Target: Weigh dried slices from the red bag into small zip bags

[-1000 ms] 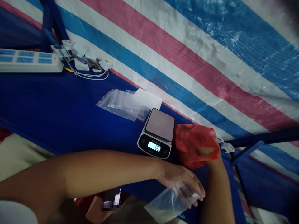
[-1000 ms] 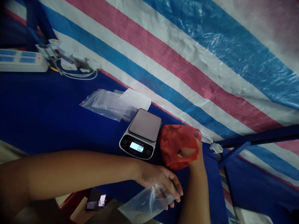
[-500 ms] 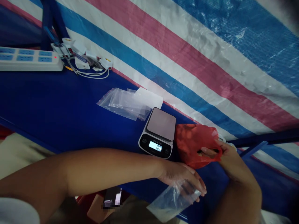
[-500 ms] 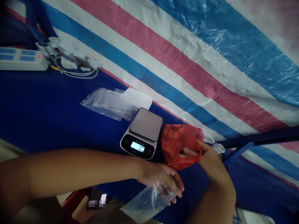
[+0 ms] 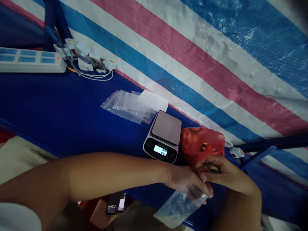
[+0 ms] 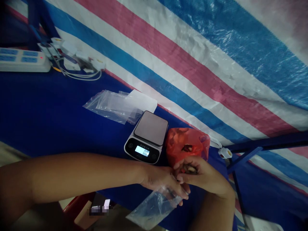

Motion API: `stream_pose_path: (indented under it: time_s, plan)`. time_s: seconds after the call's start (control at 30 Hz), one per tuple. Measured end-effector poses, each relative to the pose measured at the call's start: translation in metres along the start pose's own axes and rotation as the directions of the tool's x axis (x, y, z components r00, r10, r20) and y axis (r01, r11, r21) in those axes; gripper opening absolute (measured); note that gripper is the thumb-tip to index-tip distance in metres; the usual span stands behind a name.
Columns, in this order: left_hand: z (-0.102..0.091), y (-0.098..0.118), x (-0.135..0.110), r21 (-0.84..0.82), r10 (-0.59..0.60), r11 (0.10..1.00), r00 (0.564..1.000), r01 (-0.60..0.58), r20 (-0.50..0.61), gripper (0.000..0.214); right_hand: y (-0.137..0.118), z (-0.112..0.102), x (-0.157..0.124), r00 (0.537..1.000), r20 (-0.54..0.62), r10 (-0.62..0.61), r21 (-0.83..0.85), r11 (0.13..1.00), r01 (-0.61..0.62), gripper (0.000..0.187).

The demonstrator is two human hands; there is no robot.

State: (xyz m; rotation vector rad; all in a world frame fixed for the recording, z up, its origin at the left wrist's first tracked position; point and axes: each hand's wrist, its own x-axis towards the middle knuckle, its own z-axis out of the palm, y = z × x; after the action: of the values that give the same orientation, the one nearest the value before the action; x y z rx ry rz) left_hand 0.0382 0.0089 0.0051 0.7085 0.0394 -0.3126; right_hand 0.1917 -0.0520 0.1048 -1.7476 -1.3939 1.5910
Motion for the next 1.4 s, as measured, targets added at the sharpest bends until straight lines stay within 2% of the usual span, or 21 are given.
stream_pose_path:
  time_s: [0.07, 0.23, 0.4, 0.67, 0.9, 1.07, 1.2, 1.4]
  plan:
    - [0.001, 0.0, -0.001, 0.007, 0.044, 0.999, 0.999, -0.044, 0.0, 0.054, 0.0, 0.0, 0.0, 1.0, 0.029, 0.003, 0.027, 1.0, -0.004, 0.026]
    - [0.004, -0.001, -0.002, -0.02, 0.137, 0.99, 0.99, -0.138, -0.017, 0.05, -0.003, -0.003, 0.0, 1.0, 0.001, -0.009, 0.023, 1.0, 0.009, 0.027]
    - [0.003, -0.002, -0.001, -0.007, 0.123, 0.992, 0.992, -0.123, -0.024, 0.045, -0.004, 0.0, 0.007, 0.999, -0.026, -0.047, -0.018, 0.999, 0.047, 0.036]
    - [0.001, -0.005, 0.002, -0.058, 0.148, 0.987, 0.988, -0.15, -0.043, 0.052, 0.0, 0.002, 0.002, 0.995, -0.068, -0.067, -0.007, 0.998, 0.067, 0.024]
    - [0.003, -0.002, 0.0, -0.087, 0.178, 0.98, 0.983, -0.181, -0.04, 0.048, -0.001, -0.001, -0.002, 0.989, -0.04, -0.144, 0.034, 0.989, 0.146, 0.026]
    - [0.004, -0.001, -0.002, -0.126, 0.187, 0.973, 0.981, -0.193, -0.053, 0.045, -0.001, -0.001, -0.001, 0.991, -0.055, -0.124, 0.062, 0.99, 0.128, 0.02]
    - [0.007, 0.001, -0.005, -0.134, 0.174, 0.974, 0.983, -0.181, -0.062, 0.047, 0.001, -0.001, -0.002, 0.995, -0.017, -0.095, 0.095, 0.991, 0.096, 0.017]
    - [0.01, 0.007, -0.01, -0.127, 0.155, 0.978, 0.986, -0.163, -0.067, 0.052, 0.001, -0.006, -0.008, 0.989, -0.059, -0.135, 0.088, 0.986, 0.14, 0.015]
